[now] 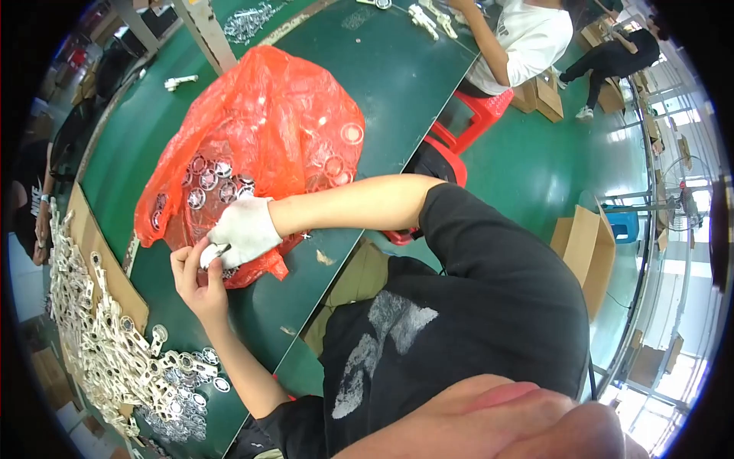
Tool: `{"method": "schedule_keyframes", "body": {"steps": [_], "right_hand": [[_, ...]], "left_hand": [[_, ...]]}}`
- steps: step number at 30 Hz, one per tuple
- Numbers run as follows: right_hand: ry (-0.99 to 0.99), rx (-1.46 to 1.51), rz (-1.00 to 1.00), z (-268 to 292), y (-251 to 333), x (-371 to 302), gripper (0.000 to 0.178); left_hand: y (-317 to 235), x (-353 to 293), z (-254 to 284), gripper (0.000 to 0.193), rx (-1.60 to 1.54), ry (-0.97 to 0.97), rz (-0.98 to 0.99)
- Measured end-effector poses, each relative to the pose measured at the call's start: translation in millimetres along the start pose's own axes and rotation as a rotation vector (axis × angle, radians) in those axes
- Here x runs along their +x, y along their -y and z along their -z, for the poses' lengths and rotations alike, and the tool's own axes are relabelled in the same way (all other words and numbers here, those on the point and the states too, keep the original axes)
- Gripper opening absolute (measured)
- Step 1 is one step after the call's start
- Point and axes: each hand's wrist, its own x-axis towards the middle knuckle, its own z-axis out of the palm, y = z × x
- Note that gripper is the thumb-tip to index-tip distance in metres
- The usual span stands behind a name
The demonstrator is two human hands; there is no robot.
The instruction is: The person assembles small circular components, metal rings, and plastic housings by hand at a workbench.
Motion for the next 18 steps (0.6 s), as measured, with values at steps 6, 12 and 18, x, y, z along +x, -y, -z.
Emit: {"method": "schedule_keyframes", "body": {"steps": [6,12,18], "right_hand": [[-0.033,-0.059,-0.013,-10.8,2.8,-3.6,0.040],[0.038,0.125,0.187,-23.0,-21.6,6.5,0.028],[-0.111,0.110,-0.048,7.0,-23.3,-2.0,0.031]], "left_hand": [[-6.7,-9.3,-1.2,0.030,0.001,-0.016,0.018],[2.0,3.7,10.8,0.032,0.076,0.018,-0.062],[56.1,44.9,62.4,0.024,0.074,-0.012,0.480]]}}
